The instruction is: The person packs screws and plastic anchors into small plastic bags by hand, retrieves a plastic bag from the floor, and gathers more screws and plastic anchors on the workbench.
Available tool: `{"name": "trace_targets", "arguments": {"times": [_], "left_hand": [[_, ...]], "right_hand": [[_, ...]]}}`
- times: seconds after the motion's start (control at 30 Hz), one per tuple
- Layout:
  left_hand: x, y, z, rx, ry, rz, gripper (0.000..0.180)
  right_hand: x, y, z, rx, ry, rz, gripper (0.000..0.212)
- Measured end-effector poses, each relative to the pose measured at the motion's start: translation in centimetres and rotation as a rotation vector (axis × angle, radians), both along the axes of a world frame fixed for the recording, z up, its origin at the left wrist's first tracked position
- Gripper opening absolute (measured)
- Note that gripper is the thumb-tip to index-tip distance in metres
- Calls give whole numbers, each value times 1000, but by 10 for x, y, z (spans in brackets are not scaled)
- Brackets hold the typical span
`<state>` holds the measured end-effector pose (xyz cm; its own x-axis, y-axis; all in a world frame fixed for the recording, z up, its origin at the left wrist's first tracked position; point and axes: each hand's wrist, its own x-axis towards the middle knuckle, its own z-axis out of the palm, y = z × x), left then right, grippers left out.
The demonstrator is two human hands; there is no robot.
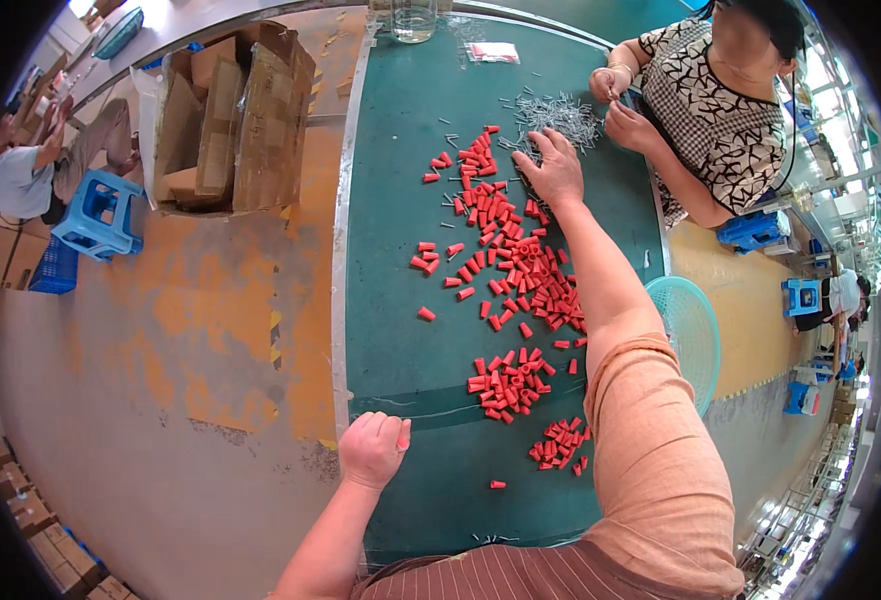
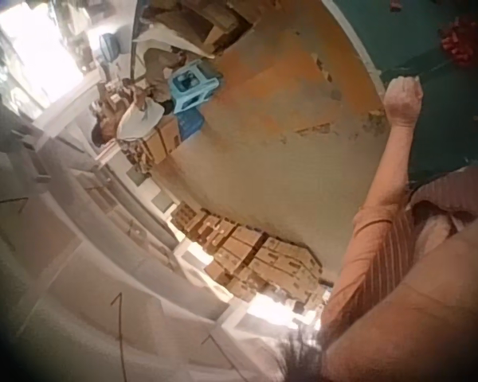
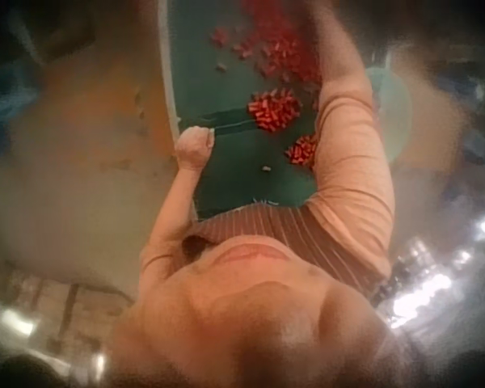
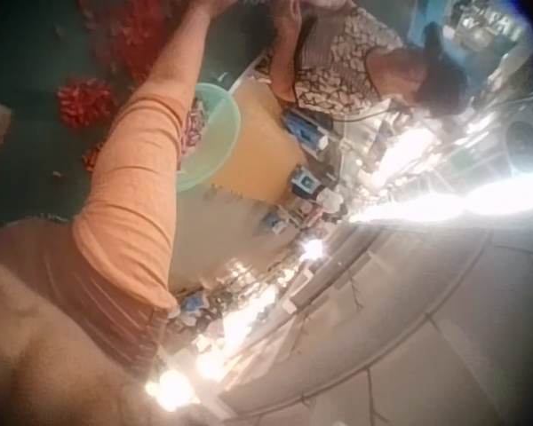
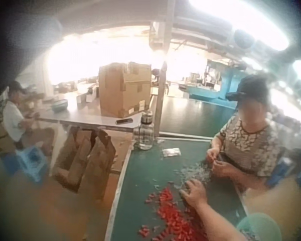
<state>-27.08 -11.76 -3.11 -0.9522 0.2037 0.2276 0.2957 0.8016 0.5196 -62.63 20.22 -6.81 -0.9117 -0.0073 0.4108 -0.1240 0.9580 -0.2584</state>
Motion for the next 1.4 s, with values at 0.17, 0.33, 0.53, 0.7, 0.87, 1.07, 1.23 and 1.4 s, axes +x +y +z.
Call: {"name": "trace_targets", "arguments": {"times": [0.17,0.33,0.53,0.7,0.87,1.07,1.23,1.4], "left_hand": [[0,0,-2,28,-9,-4,28],[-1,2,-1,54,4,0,27],[-3,1,-1,35,1,4,30],[-3,-2,-1,63,1,4,26],[0,-5,2,14,11,3,29],[5,0,-16,-14,108,-4,19],[0,3,-5,47,130,-16,24],[-1,-1,-9,-9,144,-19,25]], "right_hand": [[12,-7,4,0,97,-33,27],[13,-6,6,131,11,-211,27],[7,3,10,221,-82,-242,29],[-7,9,25,-20,-225,-326,33],[-8,23,22,-807,-214,-361,28],[62,11,69,-1444,-383,-186,26],[177,-18,140,-1492,-557,-147,21],[333,-59,155,-1555,-739,-353,20]]}}
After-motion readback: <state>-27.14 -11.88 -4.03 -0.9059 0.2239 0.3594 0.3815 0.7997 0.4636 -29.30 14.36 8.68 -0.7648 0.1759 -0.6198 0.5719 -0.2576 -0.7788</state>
